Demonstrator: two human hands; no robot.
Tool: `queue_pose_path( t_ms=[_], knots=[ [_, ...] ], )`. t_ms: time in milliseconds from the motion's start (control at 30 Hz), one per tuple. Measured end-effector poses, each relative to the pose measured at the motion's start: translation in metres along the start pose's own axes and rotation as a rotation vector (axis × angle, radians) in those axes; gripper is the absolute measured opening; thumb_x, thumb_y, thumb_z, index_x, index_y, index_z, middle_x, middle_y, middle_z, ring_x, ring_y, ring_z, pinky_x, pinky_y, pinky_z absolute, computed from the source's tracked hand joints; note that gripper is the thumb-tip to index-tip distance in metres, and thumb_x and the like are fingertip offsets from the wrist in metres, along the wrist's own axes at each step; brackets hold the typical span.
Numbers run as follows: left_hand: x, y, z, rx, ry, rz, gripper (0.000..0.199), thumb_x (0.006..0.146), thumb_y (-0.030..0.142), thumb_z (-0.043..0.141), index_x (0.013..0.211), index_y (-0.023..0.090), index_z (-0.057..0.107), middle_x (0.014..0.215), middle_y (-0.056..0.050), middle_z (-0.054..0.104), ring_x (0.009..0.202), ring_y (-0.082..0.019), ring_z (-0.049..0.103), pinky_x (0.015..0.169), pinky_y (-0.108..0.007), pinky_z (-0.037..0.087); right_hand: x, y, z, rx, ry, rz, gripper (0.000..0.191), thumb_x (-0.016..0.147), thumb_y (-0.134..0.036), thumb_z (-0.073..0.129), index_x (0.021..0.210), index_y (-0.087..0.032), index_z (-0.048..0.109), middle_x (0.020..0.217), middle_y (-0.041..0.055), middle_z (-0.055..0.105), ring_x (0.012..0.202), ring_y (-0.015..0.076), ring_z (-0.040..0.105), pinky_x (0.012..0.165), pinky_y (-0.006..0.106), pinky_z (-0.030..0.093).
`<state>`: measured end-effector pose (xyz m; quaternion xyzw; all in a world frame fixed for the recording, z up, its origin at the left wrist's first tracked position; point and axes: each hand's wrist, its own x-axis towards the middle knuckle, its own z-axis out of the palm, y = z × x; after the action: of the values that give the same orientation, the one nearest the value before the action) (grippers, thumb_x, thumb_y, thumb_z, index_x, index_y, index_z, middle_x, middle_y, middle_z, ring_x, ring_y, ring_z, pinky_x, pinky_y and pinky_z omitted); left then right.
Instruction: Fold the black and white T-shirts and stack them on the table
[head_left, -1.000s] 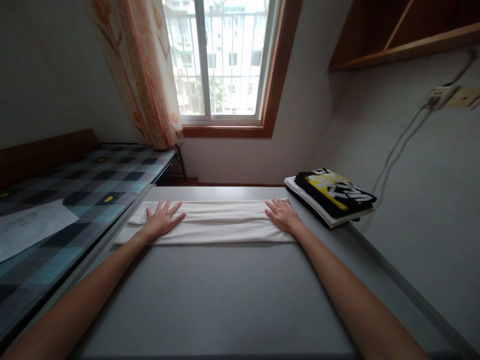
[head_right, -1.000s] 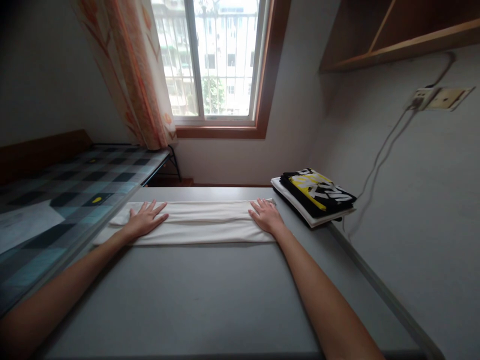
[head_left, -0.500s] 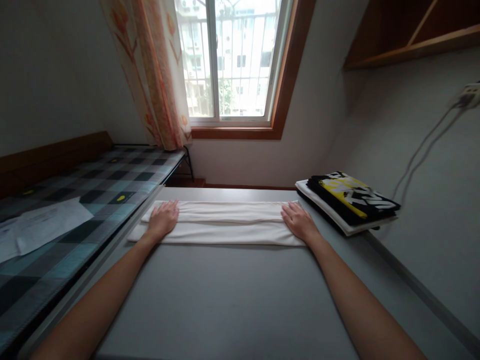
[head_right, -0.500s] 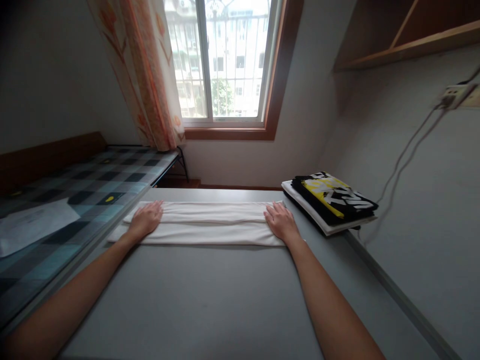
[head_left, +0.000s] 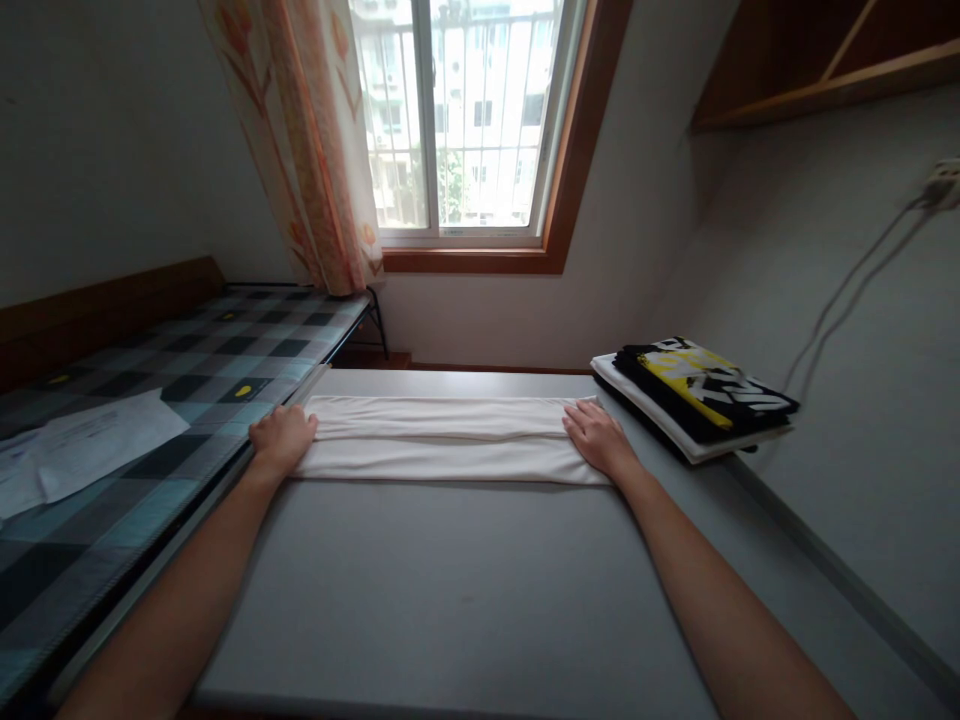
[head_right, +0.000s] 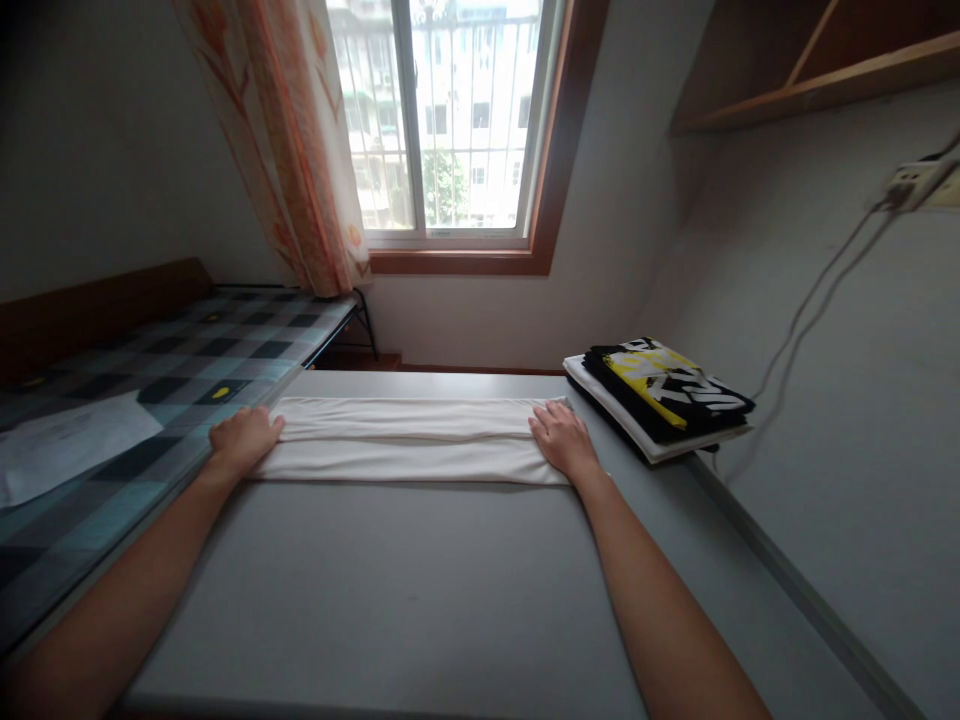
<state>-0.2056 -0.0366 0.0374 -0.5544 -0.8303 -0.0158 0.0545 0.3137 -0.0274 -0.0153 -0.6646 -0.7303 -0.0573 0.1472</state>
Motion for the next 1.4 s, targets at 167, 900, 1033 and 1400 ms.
queue_pose_path(
  t_ms=[167, 900, 1033, 1400],
  knots=[
    [0.002, -0.002, -0.003, -0.018, -0.058, -0.075, 0.057, 0.089, 0.047, 0.038, 0.118, 0.005, 0.064, 0.113, -0.027, 0.066, 0.106, -0.04, 0.063, 0.082, -0.046, 0.049, 0.0, 0.002, 0.0, 0.02, 0.063, -0.028, 0.047, 0.097, -0.038, 0.034, 0.126, -0.016, 0.064, 0.135, 0.0139, 0.058, 0.127, 0.0283, 0.049, 0.104, 0.042, 0.039],
    [0.01, -0.004, -0.008, -0.02, -0.116, -0.077, 0.049, 0.089, 0.05, 0.039, 0.118, 0.015, 0.057, 0.112, -0.021, 0.067, 0.105, -0.039, 0.064, 0.081, -0.045, 0.049, 0.0, 0.004, 0.003, 0.073, 0.037, 0.005, 0.043, 0.097, -0.037, 0.037, 0.123, -0.018, 0.066, 0.136, 0.0128, 0.058, 0.125, 0.0294, 0.051, 0.103, 0.045, 0.041],
    [0.013, -0.013, -0.011, -0.096, -0.158, -0.035, 0.039, 0.087, 0.047, 0.046, 0.112, 0.019, 0.055, 0.108, -0.014, 0.069, 0.099, -0.032, 0.066, 0.076, -0.036, 0.048, 0.0, 0.002, 0.001, 0.059, 0.015, 0.02, 0.043, 0.097, -0.038, 0.037, 0.123, -0.02, 0.065, 0.137, 0.0113, 0.057, 0.124, 0.0299, 0.052, 0.101, 0.045, 0.042],
    [0.025, 0.047, -0.062, -0.176, -0.18, 0.331, 0.034, 0.084, 0.022, 0.058, 0.116, 0.013, 0.05, 0.085, -0.004, 0.066, 0.07, -0.015, 0.061, 0.061, -0.022, 0.042, 0.0, 0.0, 0.0, 0.062, 0.017, 0.034, 0.043, 0.096, -0.038, 0.037, 0.123, -0.021, 0.065, 0.137, 0.0111, 0.057, 0.123, 0.03, 0.051, 0.098, 0.046, 0.043]
  ],
)
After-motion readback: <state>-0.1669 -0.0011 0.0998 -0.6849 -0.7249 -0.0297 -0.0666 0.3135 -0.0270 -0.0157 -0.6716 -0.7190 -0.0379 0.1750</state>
